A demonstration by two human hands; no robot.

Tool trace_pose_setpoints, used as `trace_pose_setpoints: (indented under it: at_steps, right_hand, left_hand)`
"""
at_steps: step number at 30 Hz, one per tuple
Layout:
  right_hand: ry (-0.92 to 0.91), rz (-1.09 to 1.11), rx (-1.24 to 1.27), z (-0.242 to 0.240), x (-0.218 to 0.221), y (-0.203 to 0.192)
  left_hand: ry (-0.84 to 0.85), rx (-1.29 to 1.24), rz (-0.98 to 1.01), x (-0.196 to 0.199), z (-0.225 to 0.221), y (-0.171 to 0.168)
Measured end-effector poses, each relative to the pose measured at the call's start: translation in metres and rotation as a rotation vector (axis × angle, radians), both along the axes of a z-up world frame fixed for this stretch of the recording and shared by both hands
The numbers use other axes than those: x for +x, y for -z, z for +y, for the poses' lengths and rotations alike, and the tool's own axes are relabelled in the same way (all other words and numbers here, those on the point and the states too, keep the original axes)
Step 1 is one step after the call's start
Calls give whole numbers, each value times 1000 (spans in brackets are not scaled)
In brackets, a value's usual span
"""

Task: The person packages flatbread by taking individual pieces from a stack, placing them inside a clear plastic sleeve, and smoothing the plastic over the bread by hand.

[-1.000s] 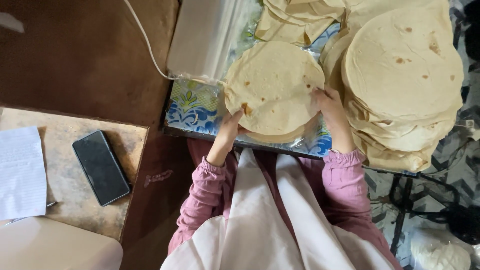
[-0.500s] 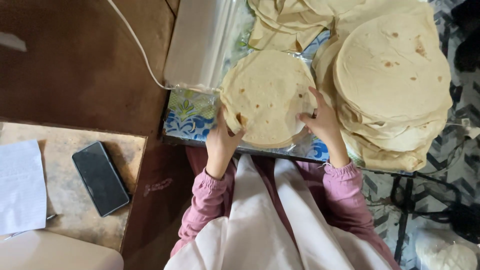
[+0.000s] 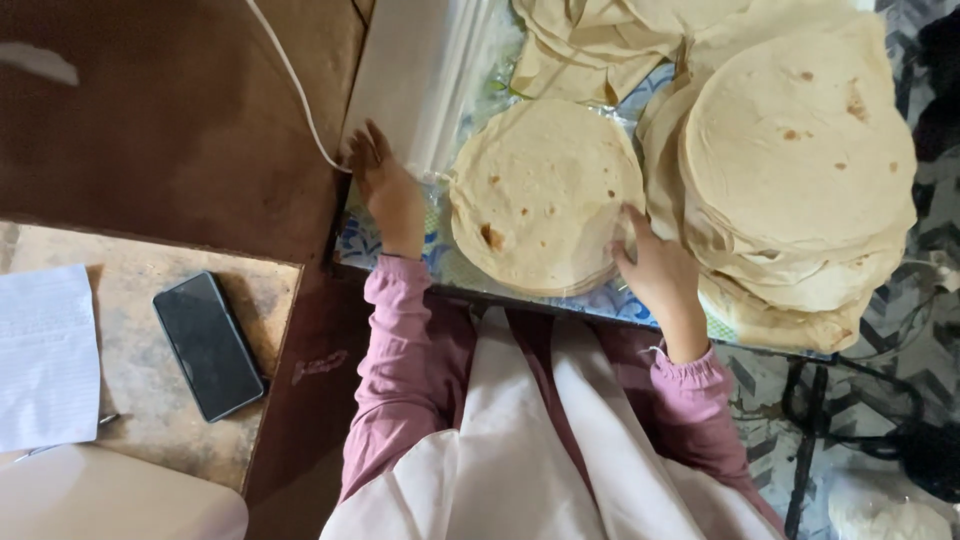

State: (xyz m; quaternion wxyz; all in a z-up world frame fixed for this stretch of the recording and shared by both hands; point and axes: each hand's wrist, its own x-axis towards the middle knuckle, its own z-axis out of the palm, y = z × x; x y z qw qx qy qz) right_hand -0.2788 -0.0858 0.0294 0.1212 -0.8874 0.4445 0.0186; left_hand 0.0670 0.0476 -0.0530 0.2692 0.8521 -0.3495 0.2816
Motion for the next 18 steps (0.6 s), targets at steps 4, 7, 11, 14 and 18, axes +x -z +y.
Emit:
trace_pose_setpoints:
  at_steps: [4, 7, 11, 14, 18]
  right_hand:
    - [-7, -8, 71, -2, -2, -2]
    - [-56, -48, 50, -8, 3, -5]
    - [-146, -56, -197, -13, 25, -4]
    - [-321, -414, -142, -26, 61, 7]
    - [-230, -839, 729, -32, 124, 13]
  left_hand:
    - [-35, 71, 83, -9, -8, -20]
    - [47, 150, 411, -14, -17, -47]
    - [360, -491, 589, -7, -38, -33]
    - [435, -949, 977, 14, -54, -22]
    - [477, -669, 990, 12, -71, -25]
